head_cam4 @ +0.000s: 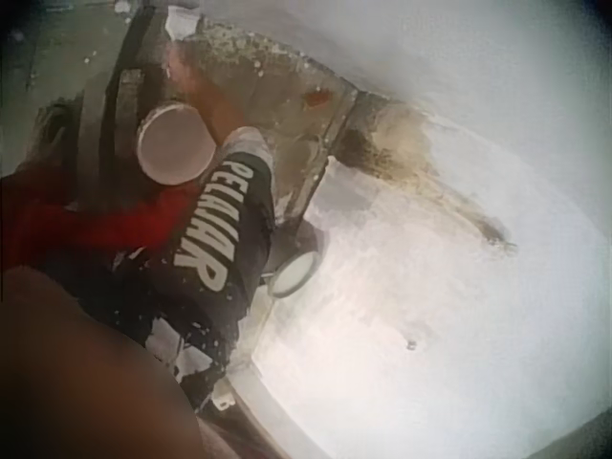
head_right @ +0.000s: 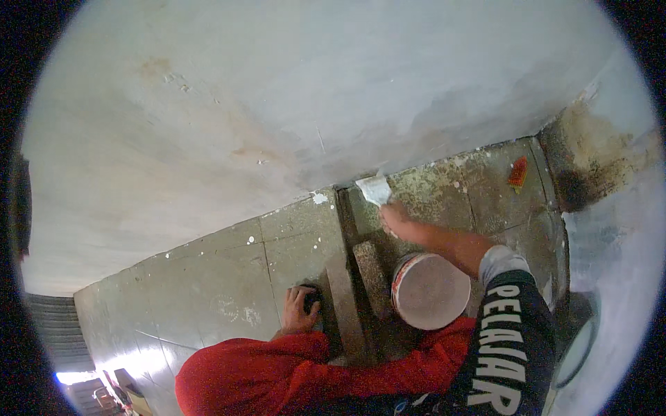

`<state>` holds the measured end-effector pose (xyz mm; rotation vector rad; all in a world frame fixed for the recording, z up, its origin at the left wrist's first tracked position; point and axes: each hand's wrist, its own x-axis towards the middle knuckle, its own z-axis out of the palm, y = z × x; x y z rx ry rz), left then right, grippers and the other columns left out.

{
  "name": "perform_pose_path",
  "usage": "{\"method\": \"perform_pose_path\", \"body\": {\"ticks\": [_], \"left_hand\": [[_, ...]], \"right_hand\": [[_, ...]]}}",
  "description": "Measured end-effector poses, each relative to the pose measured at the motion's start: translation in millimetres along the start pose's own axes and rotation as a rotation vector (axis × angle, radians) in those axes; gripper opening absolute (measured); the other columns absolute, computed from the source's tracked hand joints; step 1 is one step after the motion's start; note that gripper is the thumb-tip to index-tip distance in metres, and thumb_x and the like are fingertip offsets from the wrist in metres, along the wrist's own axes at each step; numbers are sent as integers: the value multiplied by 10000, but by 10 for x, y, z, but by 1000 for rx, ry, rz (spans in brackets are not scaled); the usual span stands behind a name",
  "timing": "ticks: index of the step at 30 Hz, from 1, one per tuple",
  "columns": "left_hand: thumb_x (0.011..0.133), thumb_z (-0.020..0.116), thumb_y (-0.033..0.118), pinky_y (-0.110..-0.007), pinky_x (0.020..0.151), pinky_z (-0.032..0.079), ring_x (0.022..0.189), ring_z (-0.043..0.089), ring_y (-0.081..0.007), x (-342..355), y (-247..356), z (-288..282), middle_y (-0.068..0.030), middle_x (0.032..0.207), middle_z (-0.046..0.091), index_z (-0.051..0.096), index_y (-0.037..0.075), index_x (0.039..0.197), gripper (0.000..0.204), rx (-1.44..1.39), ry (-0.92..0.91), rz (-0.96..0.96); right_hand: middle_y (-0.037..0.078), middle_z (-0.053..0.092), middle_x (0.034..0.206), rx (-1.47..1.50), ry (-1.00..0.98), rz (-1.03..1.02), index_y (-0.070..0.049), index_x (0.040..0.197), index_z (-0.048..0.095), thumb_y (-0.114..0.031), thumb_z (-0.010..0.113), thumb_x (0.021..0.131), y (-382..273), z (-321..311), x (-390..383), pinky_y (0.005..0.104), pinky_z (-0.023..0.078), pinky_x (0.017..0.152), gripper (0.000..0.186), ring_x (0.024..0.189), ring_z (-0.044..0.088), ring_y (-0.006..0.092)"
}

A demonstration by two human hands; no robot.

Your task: Applying putty or filler to patch a wall corner and surface using a putty knife.

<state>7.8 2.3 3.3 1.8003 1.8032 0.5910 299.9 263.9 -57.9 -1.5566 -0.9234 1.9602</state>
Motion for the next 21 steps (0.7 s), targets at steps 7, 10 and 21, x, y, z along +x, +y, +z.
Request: {"method": "perform_pose_path", "body": {"ticks": [7,10,21], "left_hand": [[757,705,160,-445,942,417,1057,517,-346,45,8,27,-129,1070,588,599,86,1093,360,18,30,34],[753,707,159,-447,939,417,1053,517,-350,24,-11,38,-132,1068,588,600,81,1088,360,19,30,40],[757,699,161,-459,933,421,1039,515,-359,42,1,25,-142,1055,581,597,69,1089,358,34,36,65]], "right_hand": [[16,476,687,-59,65,34,-80,914,515,-125,459,917,-6,-77,-76,298,371,407,72,511,454,110],[21,497,706,-167,137,18,-90,928,532,-152,484,920,-141,13,-67,300,374,405,79,522,468,115],[31,471,676,-46,353,-61,-80,976,546,-278,473,936,-123,112,-240,330,367,407,214,503,444,134]]}}
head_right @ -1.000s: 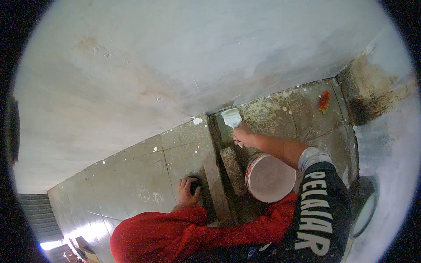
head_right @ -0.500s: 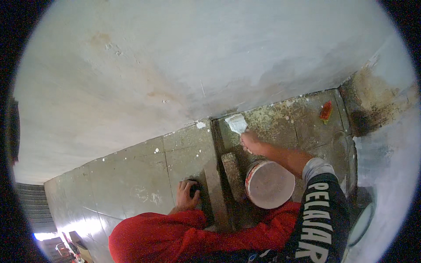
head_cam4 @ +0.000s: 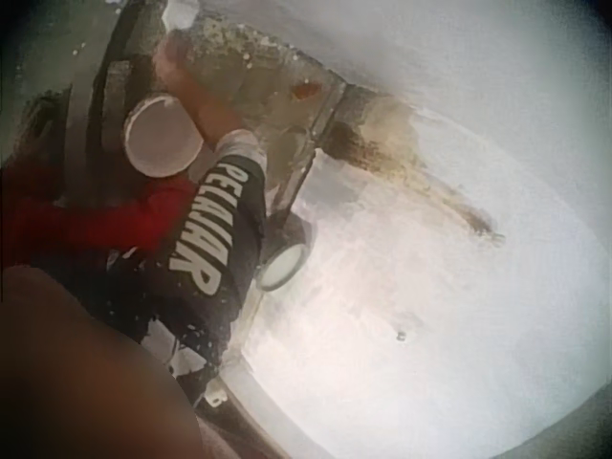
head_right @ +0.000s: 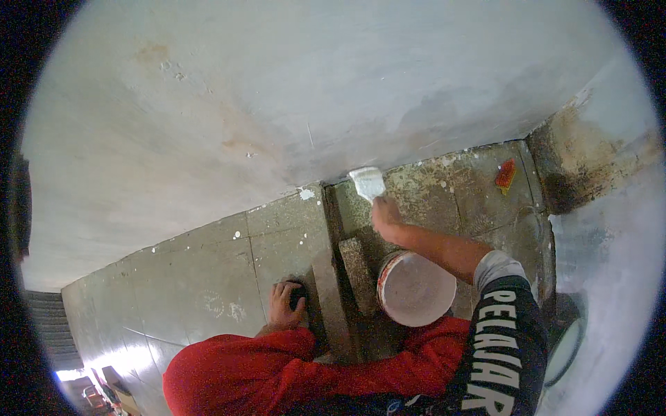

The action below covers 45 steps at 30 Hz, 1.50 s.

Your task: Applying putty or filler to patch a wall corner and surface using a putty knife.

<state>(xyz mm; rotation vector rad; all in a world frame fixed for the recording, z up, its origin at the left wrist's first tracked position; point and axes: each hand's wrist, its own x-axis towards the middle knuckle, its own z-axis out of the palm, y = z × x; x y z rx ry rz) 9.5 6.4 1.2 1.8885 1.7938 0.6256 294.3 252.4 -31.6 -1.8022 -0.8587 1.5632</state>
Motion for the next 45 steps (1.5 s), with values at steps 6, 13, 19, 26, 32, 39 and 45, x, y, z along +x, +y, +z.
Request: {"method": "perform_pose_path", "body": {"ticks": [6,13,19,26,32,39,45], "left_hand": [[748,704,148,-474,936,426,1060,524,-378,-4,9,9,-152,1084,588,609,73,1103,375,-18,-1,-17],[758,709,182,-452,931,422,1047,511,-360,-50,-94,51,-139,1067,579,605,77,1096,369,-41,10,-8],[756,697,146,-465,940,425,1064,515,-380,-20,-34,-47,-149,1082,584,604,71,1107,371,-13,-34,-59],[752,696,146,-460,936,426,1060,516,-377,51,19,35,-159,1081,587,604,64,1109,378,-40,-22,-27],[761,697,167,-455,941,420,1059,514,-365,-36,-41,12,-149,1075,585,606,70,1101,365,-15,-8,-28],[762,703,189,-446,937,413,1063,508,-347,-34,-65,-29,-134,1073,579,606,79,1094,362,9,-13,-5],[761,697,186,-443,928,411,1066,506,-343,-16,-37,10,-133,1074,575,605,81,1092,359,-19,-6,-7]], "right_hand": [[38,470,668,-152,0,111,-18,898,532,-234,454,923,-194,158,76,336,363,398,231,482,444,165],[28,497,669,-66,32,-9,-48,896,536,-234,497,905,-728,-4,-381,297,353,378,190,480,458,123],[14,485,701,45,-12,-15,-85,873,518,-296,480,936,-723,-138,-702,285,302,374,224,480,421,94],[67,498,637,-3,-52,49,-43,865,513,-293,459,953,-242,-41,-94,365,361,389,271,492,503,193],[46,491,697,193,-25,146,-70,928,497,-277,439,964,-716,127,-411,321,348,399,218,512,458,154],[12,448,725,188,33,57,-96,937,472,-245,433,968,-647,-23,-595,284,312,396,157,509,405,103],[50,534,657,250,-11,101,-113,917,500,-338,470,973,-480,245,-328,340,329,329,234,424,478,193]]}}
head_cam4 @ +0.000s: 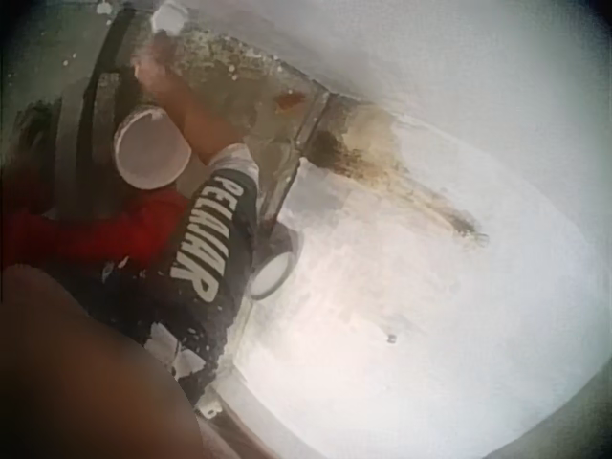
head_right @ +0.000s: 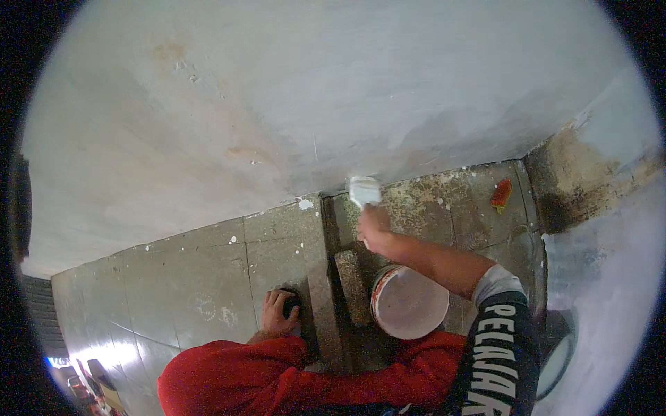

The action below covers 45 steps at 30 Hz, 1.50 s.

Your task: Applying putty or filler to patch a wall corner and surface using a putty knife.

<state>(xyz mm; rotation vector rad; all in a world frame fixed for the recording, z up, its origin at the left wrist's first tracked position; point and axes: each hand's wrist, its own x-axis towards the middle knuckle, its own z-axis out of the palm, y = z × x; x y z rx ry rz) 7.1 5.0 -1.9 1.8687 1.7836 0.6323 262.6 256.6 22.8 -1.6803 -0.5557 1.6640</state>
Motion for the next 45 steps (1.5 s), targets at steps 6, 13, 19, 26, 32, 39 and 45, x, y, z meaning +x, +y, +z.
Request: {"method": "perform_pose_path", "body": {"ticks": [6,13,19,26,32,39,45], "left_hand": [[717,726,134,-463,953,431,1091,516,-370,-17,-25,25,-140,1096,590,615,77,1098,401,-2,-14,-46],[751,702,185,-461,926,417,1056,507,-355,-4,12,-23,-136,1059,574,611,77,1086,364,-17,0,-27],[752,725,157,-475,944,431,1073,513,-386,0,18,-70,-156,1077,579,608,65,1101,380,-30,-12,-23],[756,699,187,-460,953,406,1079,502,-355,-27,-6,-66,-142,1077,572,614,75,1088,360,-2,-18,-51],[762,699,197,-458,946,406,1069,500,-357,28,47,0,-141,1081,569,608,78,1107,376,3,-33,-32],[760,696,191,-450,931,414,1055,502,-352,-40,-9,-21,-138,1081,567,605,77,1106,375,11,2,-19],[739,715,150,-471,943,424,1070,515,-376,22,51,-77,-154,1082,582,608,68,1096,381,-17,-6,-27]], "right_hand": [[21,481,689,-109,-196,65,-91,918,480,-316,463,973,17,81,-134,308,330,354,233,485,468,149],[37,476,683,-86,-101,134,-56,906,495,-287,442,976,58,-28,-83,307,335,372,248,484,454,147],[30,488,650,-255,-61,-101,-58,815,517,-276,458,972,-160,-124,-51,315,356,371,275,466,467,145],[29,475,762,-206,-156,-64,-66,969,492,-243,457,953,-213,-265,-426,252,328,415,182,524,421,98],[22,478,652,-139,-137,22,-53,881,500,-234,481,955,-41,-268,7,310,349,359,196,456,468,141],[5,462,605,-170,-148,-233,-51,882,494,-230,482,960,-293,-77,-453,326,346,360,196,441,458,150],[26,451,678,-166,-151,18,-72,944,462,-242,451,976,96,-207,-157,295,331,374,173,486,458,145]]}}
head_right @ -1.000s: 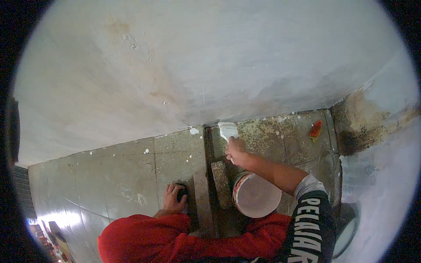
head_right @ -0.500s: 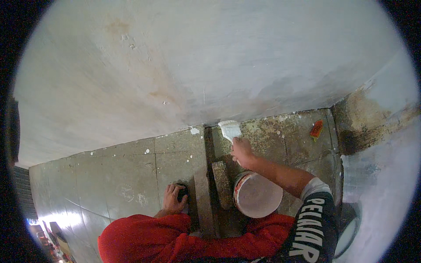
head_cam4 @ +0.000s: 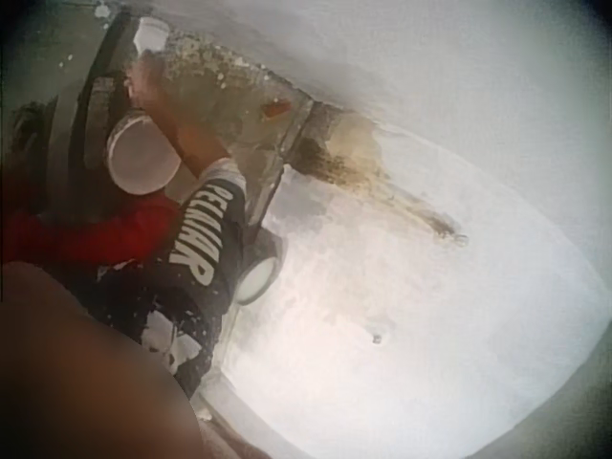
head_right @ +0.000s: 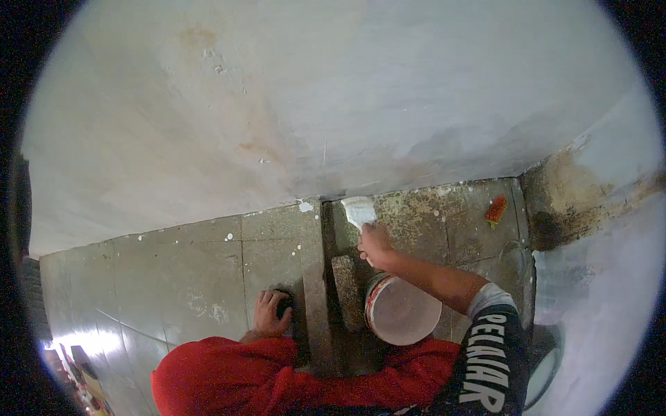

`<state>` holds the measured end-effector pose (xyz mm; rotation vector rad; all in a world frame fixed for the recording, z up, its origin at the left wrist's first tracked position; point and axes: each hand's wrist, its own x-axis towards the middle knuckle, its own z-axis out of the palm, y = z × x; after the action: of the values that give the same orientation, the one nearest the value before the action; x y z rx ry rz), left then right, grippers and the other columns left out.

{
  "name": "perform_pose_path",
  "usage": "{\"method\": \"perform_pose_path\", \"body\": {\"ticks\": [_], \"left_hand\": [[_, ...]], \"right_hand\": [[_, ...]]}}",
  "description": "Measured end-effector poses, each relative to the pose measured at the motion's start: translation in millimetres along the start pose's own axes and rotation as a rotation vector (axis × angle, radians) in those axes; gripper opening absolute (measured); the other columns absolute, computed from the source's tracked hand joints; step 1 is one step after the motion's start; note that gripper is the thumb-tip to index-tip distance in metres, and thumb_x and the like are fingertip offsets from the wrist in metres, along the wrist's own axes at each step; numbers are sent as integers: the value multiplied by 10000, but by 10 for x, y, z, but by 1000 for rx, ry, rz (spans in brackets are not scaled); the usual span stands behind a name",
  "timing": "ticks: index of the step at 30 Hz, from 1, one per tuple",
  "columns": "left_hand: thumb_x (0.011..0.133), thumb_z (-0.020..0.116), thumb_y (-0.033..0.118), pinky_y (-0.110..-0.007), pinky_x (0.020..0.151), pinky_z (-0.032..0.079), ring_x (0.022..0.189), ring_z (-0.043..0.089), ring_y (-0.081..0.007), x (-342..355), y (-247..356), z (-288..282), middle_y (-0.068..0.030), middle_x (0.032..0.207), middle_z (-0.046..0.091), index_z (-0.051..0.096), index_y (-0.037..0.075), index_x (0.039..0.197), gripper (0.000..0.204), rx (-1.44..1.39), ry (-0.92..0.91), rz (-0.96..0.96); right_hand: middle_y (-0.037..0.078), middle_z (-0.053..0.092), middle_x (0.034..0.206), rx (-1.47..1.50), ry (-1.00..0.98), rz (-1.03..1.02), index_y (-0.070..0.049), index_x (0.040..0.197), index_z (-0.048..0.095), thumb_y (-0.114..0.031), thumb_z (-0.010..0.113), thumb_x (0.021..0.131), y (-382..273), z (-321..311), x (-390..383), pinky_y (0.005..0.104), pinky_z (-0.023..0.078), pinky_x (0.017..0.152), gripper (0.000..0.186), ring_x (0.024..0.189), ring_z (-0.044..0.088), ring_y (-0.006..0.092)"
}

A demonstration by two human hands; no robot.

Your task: Applying putty or filler to patch a wall corner and surface using a putty knife.

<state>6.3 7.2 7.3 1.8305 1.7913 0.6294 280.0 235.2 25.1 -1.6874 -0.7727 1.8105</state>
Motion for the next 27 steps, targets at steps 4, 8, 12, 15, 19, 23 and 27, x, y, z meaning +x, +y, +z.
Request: {"method": "perform_pose_path", "body": {"ticks": [4,8,12,15,19,23,27], "left_hand": [[752,713,153,-471,948,423,1079,511,-375,-34,-16,-21,-151,1083,582,605,68,1107,381,-4,9,-5],[757,697,185,-454,943,418,1060,506,-360,-40,-31,24,-152,1069,567,609,61,1092,367,10,3,-16],[763,705,160,-467,951,427,1082,510,-380,-10,17,23,-146,1086,583,608,62,1115,378,-4,-14,-19],[758,701,191,-456,943,415,1065,504,-362,-28,-27,30,-149,1082,563,609,70,1098,373,3,-5,-6],[758,699,193,-459,943,413,1070,504,-365,-47,-57,-4,-151,1088,562,606,73,1104,378,1,-4,9],[761,696,158,-464,937,431,1070,515,-379,-59,-35,-12,-153,1076,583,605,58,1101,366,-7,0,-13],[752,706,143,-463,948,430,1088,512,-377,-32,-14,18,-151,1077,580,606,65,1099,370,17,-6,-26]], "right_hand": [[49,463,732,58,-3,178,-67,941,464,-192,424,958,34,148,245,290,316,418,132,513,420,131],[52,439,650,-12,49,171,-46,886,464,-165,428,942,91,229,456,316,326,377,136,478,413,164],[51,433,635,28,1,137,-50,870,461,-149,434,930,37,233,563,321,324,375,119,473,413,160],[40,420,621,78,50,76,-58,839,454,-182,444,933,-77,327,486,319,314,373,156,465,407,152],[31,426,645,324,46,42,-68,860,465,-255,445,939,-108,287,116,312,301,375,204,472,411,145],[36,463,733,131,29,24,-78,945,452,-270,437,947,36,202,-29,270,307,396,192,496,419,122],[38,456,682,-90,50,149,-76,861,456,-276,418,972,118,202,168,325,336,374,232,487,437,167]]}}
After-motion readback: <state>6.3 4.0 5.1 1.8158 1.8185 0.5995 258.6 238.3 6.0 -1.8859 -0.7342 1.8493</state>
